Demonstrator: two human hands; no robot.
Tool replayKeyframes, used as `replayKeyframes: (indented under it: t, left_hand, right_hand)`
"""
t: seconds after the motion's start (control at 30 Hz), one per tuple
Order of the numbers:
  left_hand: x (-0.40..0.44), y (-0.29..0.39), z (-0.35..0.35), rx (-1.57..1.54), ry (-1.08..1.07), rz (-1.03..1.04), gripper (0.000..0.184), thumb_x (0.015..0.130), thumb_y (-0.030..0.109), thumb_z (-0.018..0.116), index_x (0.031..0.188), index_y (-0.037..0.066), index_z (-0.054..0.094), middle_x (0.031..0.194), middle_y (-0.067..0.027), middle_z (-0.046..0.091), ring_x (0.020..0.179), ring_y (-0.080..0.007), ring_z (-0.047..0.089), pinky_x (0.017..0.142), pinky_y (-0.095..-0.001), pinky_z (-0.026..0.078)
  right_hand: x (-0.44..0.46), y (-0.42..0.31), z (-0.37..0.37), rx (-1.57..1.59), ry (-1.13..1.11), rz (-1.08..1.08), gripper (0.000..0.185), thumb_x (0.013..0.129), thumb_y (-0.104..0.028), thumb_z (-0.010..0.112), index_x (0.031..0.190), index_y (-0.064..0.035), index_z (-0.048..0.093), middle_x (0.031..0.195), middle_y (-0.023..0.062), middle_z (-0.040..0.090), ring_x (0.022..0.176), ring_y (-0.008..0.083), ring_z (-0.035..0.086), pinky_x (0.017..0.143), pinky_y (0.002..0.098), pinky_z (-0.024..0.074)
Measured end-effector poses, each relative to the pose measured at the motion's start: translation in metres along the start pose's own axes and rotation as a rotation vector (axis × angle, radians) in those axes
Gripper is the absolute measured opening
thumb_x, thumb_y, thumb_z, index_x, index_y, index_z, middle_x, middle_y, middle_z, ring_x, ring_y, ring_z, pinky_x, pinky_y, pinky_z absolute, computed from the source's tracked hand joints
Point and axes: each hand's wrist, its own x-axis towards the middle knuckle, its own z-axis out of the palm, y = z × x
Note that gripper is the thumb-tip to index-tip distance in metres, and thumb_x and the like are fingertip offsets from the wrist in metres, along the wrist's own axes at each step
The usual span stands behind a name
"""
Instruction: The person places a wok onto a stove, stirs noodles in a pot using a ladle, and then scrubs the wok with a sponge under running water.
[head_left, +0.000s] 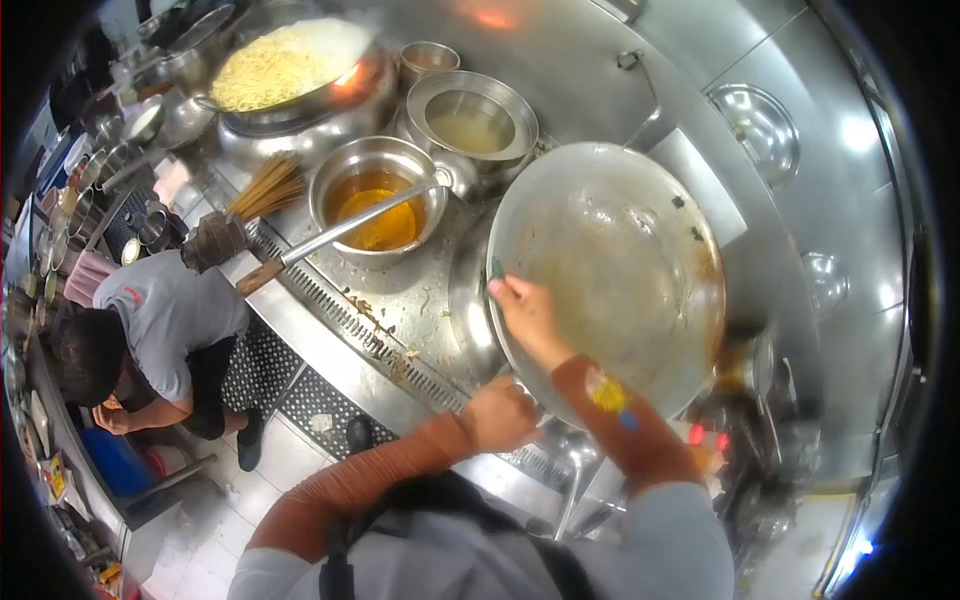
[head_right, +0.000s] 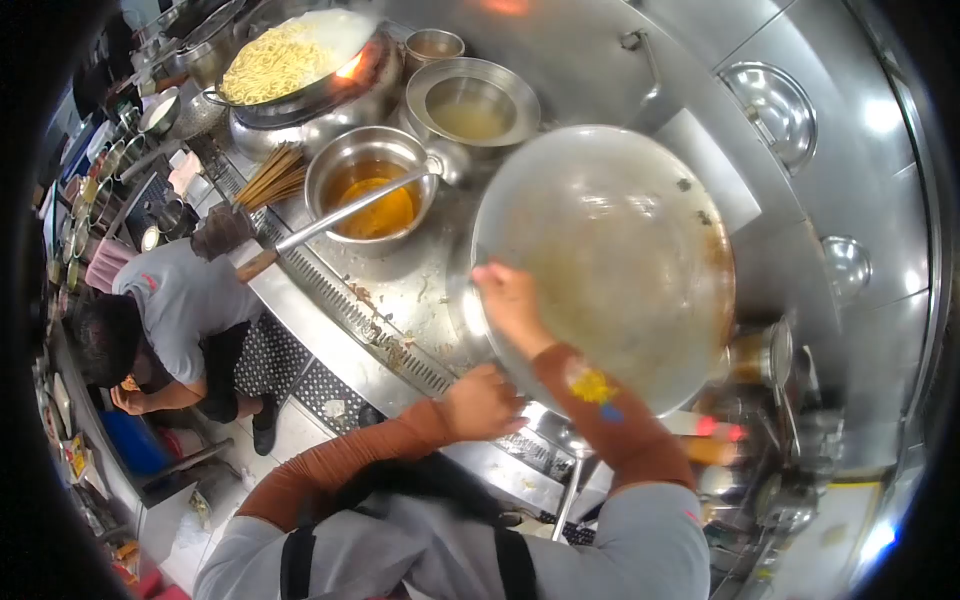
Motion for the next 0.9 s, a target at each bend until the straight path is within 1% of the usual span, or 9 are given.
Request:
replayKeyframes:
  t: [0.13, 0.2, 0.37, 0.4, 0.47, 0.53, 0.7, 0.77, 0.9]
  left_hand:
    - [0.007, 0.001, -0.003, 0.008, -0.158, -0.036, 0.03, 0.085, 0.041, 0.064, 0.087, 0.012, 0.069, 0.079, -0.0041, 0.066, 0.081, -0.0216, 0.064, 0.08, -0.0388, 0.045]
    - [0.003, 0.0, 0.004, 0.006, -0.056, 0.007, 0.032, 0.085, 0.043, 0.064, 0.077, 0.012, 0.068, 0.072, -0.0045, 0.065, 0.073, -0.0221, 0.064, 0.08, -0.0389, 0.044]
    - [0.005, -0.002, -0.004, -0.01, -0.211, 0.003, 0.035, 0.085, 0.044, 0.065, 0.092, 0.01, 0.069, 0.086, -0.0055, 0.067, 0.082, -0.0228, 0.064, 0.079, -0.04, 0.045]
    - [0.005, -0.003, -0.006, -0.038, -0.218, 0.003, 0.035, 0.085, 0.043, 0.065, 0.092, 0.01, 0.069, 0.087, -0.0058, 0.068, 0.082, -0.0231, 0.064, 0.079, -0.0401, 0.046]
    - [0.003, -0.004, 0.001, -0.024, -0.137, 0.039, 0.033, 0.085, 0.043, 0.066, 0.09, 0.01, 0.069, 0.086, -0.0065, 0.068, 0.08, -0.0234, 0.064, 0.078, -0.0396, 0.046]
    - [0.002, -0.005, 0.004, -0.013, -0.058, 0.067, 0.033, 0.085, 0.043, 0.065, 0.087, 0.01, 0.069, 0.081, -0.0063, 0.067, 0.076, -0.023, 0.064, 0.075, -0.0385, 0.046]
    - [0.008, 0.001, -0.005, 0.004, -0.131, 0.034, 0.03, 0.079, 0.04, 0.072, 0.078, 0.01, 0.069, 0.074, -0.0066, 0.066, 0.074, -0.0238, 0.066, 0.077, -0.0373, 0.048]
    - [0.009, 0.007, -0.006, 0.009, -0.144, 0.034, 0.03, 0.079, 0.039, 0.072, 0.077, 0.01, 0.069, 0.075, -0.0061, 0.067, 0.074, -0.0234, 0.065, 0.077, -0.0374, 0.048]
    - [0.012, 0.017, -0.018, 0.023, -0.128, 0.033, 0.029, 0.078, 0.039, 0.073, 0.077, 0.011, 0.069, 0.074, -0.0055, 0.066, 0.073, -0.0225, 0.065, 0.076, -0.0366, 0.047]
  right_hand:
    - [0.1, 0.056, 0.001, 0.024, 0.176, 0.149, 0.036, 0.098, -0.029, 0.05, 0.11, 0.0014, 0.065, 0.106, 0.0215, 0.069, 0.105, 0.0374, 0.064, 0.092, 0.0453, 0.0478]
    - [0.111, 0.049, 0.003, 0.128, 0.331, 0.203, 0.042, 0.101, -0.029, 0.05, 0.128, 0.0024, 0.059, 0.1, 0.0148, 0.071, 0.093, 0.022, 0.065, 0.079, 0.035, 0.0504]
    - [-0.048, 0.032, 0.001, -0.008, -0.044, 0.115, 0.038, 0.1, -0.032, 0.051, 0.118, -0.0017, 0.065, 0.104, 0.021, 0.071, 0.099, 0.0279, 0.066, 0.089, 0.0394, 0.0481]
    - [-0.088, 0.017, -0.023, -0.052, -0.15, 0.124, 0.039, 0.1, -0.032, 0.047, 0.115, -0.0013, 0.065, 0.109, 0.024, 0.067, 0.106, 0.0379, 0.064, 0.094, 0.0423, 0.0474]
    - [-0.144, 0.015, -0.082, -0.141, -0.466, 0.322, 0.038, 0.101, -0.033, 0.047, 0.108, -0.0019, 0.068, 0.101, 0.0204, 0.069, 0.098, 0.0353, 0.066, 0.089, 0.0431, 0.0496]
    - [-0.205, 0.092, -0.137, -0.508, -0.317, -0.187, 0.027, 0.095, -0.027, 0.053, 0.099, -0.0047, 0.069, 0.097, 0.0148, 0.069, 0.094, 0.0325, 0.065, 0.082, 0.0445, 0.051]
    - [-0.221, 0.095, -0.18, -0.962, -0.54, -0.06, 0.031, 0.099, -0.024, 0.046, 0.11, -0.0042, 0.067, 0.108, 0.0172, 0.068, 0.102, 0.0391, 0.063, 0.09, 0.0476, 0.0496]
    - [-0.222, 0.053, -0.115, -0.504, -0.272, 0.081, 0.031, 0.097, -0.024, 0.049, 0.11, -0.0011, 0.066, 0.111, 0.0203, 0.067, 0.105, 0.0403, 0.061, 0.095, 0.0464, 0.048]
    - [-0.244, 0.048, -0.144, -0.582, -0.16, -0.071, 0.03, 0.096, -0.024, 0.049, 0.106, 0.0, 0.065, 0.103, 0.0226, 0.066, 0.103, 0.0417, 0.06, 0.094, 0.0477, 0.0467]
